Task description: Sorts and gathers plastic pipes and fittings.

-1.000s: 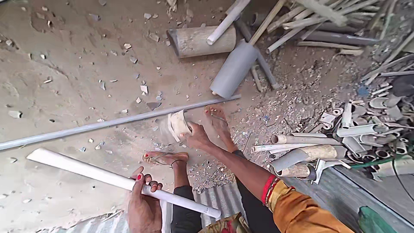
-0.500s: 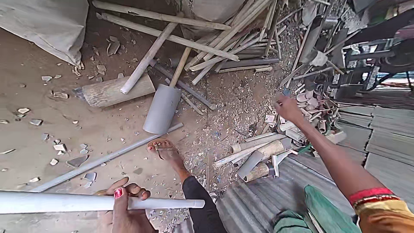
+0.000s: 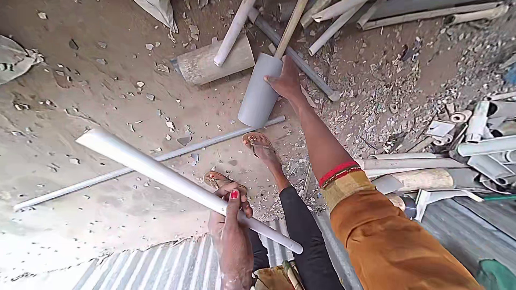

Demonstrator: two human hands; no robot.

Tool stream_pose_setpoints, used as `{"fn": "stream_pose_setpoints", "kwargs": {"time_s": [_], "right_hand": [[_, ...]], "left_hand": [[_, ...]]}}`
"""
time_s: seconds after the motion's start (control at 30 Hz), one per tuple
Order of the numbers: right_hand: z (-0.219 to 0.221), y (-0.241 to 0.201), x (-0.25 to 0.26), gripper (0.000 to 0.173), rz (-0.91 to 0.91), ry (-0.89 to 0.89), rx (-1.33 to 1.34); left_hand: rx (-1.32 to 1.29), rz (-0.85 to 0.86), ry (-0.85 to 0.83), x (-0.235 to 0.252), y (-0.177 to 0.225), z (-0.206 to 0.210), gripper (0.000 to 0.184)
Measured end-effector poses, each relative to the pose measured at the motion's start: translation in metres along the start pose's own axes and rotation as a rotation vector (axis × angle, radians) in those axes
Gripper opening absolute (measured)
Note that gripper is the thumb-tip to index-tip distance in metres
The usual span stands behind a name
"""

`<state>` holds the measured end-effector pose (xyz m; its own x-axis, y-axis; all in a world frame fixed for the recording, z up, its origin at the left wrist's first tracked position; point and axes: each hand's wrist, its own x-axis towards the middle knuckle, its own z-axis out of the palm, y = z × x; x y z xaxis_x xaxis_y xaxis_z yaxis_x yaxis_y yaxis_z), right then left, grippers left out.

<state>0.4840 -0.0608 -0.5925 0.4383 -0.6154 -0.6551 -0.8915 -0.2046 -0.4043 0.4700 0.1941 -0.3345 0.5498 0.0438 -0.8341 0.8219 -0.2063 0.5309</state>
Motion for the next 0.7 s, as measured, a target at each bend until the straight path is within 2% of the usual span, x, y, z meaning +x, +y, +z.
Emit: {"fn": "stream_pose_setpoints", "kwargs": {"time_s": [0.07,0.17,0.23,0.4,0.47,0.53,0.6,0.67,0.7], "right_hand": [[-0.008,-0.028,-0.02,0.062,0.029,-0.132,-0.01],[-0.013,-0.054,-0.092,0.049,-0.029,-0.388,-0.007],[-0.005,-0.055,-0.144,0.038,-0.021,-0.552,0.064],[0.02,-0.041,-0.229,0.031,-0.095,-0.823,0.329],[0.023,-0.04,-0.244,0.03,-0.121,-0.811,0.376],[0.018,-0.039,-0.254,0.031,-0.205,-0.77,0.362],[0.008,-0.038,-0.275,0.03,-0.335,-0.727,0.365],[0.0,-0.033,-0.308,0.021,-0.539,-0.645,0.306],[-0.002,-0.03,-0.326,0.014,-0.652,-0.607,0.232]], "left_hand": [[0.025,-0.002,0.001,-0.004,-0.003,0.012,0.021],[0.028,0.062,-0.022,-0.01,0.014,0.026,0.019],[0.042,0.129,-0.036,-0.014,0.033,0.031,0.019],[0.045,0.267,-0.042,-0.022,0.069,0.03,0.019],[0.111,0.307,-0.042,-0.02,0.07,0.023,0.018],[0.3,0.335,-0.026,-0.013,0.064,0.012,0.019],[0.633,0.333,0.016,-0.004,0.055,-0.004,0.026],[1.031,0.304,0.058,0.002,0.05,-0.018,0.034],[1.15,0.286,0.061,0.003,0.05,-0.022,0.037]]}}
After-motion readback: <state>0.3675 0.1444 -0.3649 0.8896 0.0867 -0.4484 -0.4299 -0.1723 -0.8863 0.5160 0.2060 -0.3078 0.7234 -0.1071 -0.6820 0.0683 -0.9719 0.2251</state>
